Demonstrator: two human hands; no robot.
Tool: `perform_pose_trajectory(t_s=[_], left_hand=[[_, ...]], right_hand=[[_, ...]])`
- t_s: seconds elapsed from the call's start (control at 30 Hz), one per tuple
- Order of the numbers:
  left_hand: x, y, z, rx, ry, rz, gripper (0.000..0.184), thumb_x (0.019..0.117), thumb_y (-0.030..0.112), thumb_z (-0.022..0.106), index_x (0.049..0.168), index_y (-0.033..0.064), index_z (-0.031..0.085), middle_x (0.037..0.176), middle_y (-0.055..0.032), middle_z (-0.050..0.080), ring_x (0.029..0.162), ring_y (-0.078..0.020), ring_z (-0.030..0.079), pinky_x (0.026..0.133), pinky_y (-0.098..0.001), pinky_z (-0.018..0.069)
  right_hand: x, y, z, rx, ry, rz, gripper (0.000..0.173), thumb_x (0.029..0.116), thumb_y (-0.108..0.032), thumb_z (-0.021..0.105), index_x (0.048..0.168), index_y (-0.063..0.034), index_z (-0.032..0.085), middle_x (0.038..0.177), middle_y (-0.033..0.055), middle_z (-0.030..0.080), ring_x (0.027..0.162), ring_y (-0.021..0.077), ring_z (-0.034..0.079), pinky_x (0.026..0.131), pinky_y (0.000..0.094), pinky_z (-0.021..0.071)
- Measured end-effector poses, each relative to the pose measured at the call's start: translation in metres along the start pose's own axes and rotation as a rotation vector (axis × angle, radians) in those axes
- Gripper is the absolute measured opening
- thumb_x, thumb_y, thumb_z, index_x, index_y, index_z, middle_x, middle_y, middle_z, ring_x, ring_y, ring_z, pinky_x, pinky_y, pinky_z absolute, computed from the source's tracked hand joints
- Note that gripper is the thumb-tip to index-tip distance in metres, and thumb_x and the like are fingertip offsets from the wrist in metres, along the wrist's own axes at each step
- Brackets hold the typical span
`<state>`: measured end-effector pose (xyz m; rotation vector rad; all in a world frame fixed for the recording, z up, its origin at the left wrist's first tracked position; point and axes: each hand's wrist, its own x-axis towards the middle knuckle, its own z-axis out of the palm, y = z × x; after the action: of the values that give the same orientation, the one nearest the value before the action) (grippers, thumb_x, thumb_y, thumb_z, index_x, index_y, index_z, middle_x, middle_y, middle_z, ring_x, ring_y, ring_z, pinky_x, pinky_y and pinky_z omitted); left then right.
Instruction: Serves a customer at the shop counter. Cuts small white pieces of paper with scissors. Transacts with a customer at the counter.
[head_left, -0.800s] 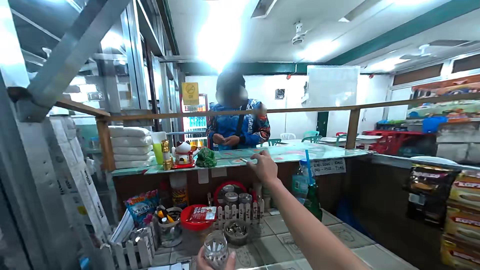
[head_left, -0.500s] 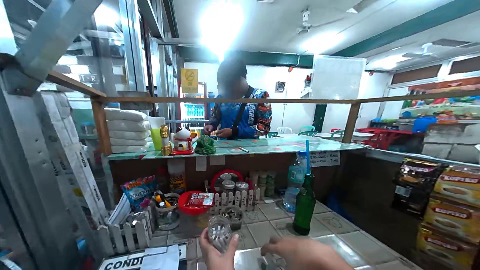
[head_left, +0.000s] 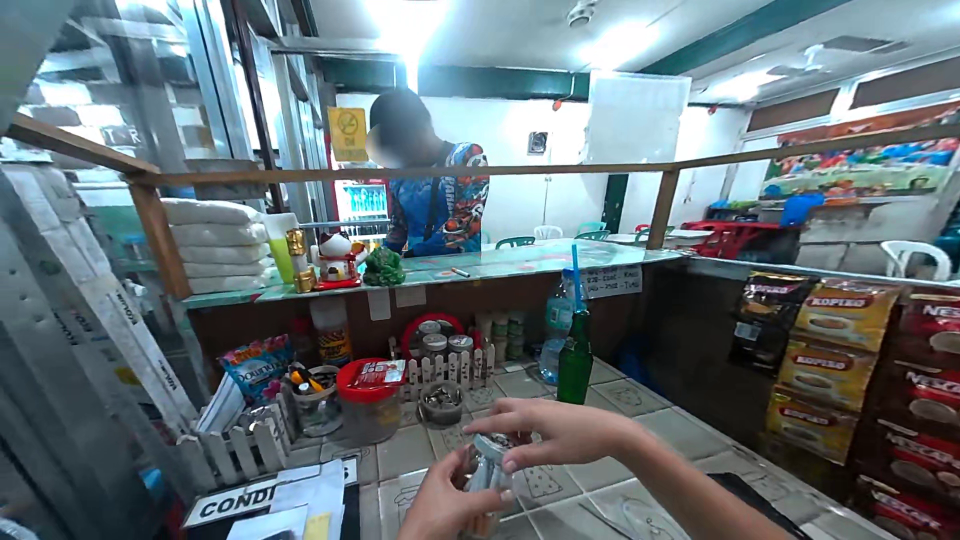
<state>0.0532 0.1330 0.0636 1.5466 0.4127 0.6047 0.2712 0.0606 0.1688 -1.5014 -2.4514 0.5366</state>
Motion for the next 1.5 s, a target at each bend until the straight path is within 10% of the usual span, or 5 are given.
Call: perform_pose_trajectory(t_s=[0.17,0.43,0.97,1.17,1.5], left_hand=[[0.003,-0.005,0.019,0.373,0.366,0.122,0.078,0.0730,0.042,0.088,0.139,0.0114,0.061,0.125,-0.0051,0.069,0.115,-0.0180,0.065,0.100,-0.0425,0.0532],[0.010,-0.011,0.009,0.455,0.719,0.261,0.095,0.0861,0.038,0.077,0.160,0.0036,0.028,0.165,-0.0235,0.023,0.152,-0.0428,0.023,0.118,-0.0617,0.0297],[0.011,-0.018,0.020,-0.446,0.511,0.068,0.055,0.0851,-0.003,0.075,0.136,0.0043,0.057,0.131,-0.0146,0.058,0.103,-0.0227,0.063,0.086,-0.0374,0.0564],[0.008,-0.003,0.027,-0.593,0.474,0.086,0.020,0.0898,-0.003,0.073,0.110,-0.0045,0.072,0.098,-0.0119,0.074,0.078,-0.0135,0.068,0.070,-0.0265,0.0573],[0.011,0.001,0.022,-0.658,0.491,0.101,0.019,0.0962,-0.002,0.065,0.114,-0.0042,0.070,0.094,-0.0101,0.072,0.066,-0.0098,0.062,0.063,-0.0221,0.0548]], right_hand=[[0.020,-0.026,0.025,-0.263,0.145,0.499,0.073,0.1023,-0.068,0.026,0.128,-0.0070,0.055,0.097,0.0199,0.067,0.098,0.0400,0.068,0.084,0.0600,0.0521],[0.092,-0.007,-0.032,-0.257,0.670,0.269,0.057,0.0898,-0.040,0.078,0.139,-0.0180,0.059,0.126,0.0208,0.059,0.096,0.0353,0.068,0.080,0.0545,0.0587],[0.240,0.102,0.003,-0.201,0.717,0.504,0.050,0.0902,-0.052,0.073,0.127,-0.0175,0.070,0.124,0.0158,0.069,0.131,0.0411,0.052,0.108,0.0639,0.0371],[0.217,0.089,-0.007,-0.145,0.624,0.441,0.056,0.1063,-0.055,0.042,0.127,-0.0137,0.073,0.150,0.0131,0.053,0.147,0.0407,0.034,0.114,0.0694,0.0263],[-0.015,-0.015,0.069,0.093,0.352,0.111,0.035,0.1039,-0.035,0.057,0.130,-0.0148,0.069,0.138,0.0087,0.061,0.133,0.0239,0.053,0.112,0.0482,0.0440]])
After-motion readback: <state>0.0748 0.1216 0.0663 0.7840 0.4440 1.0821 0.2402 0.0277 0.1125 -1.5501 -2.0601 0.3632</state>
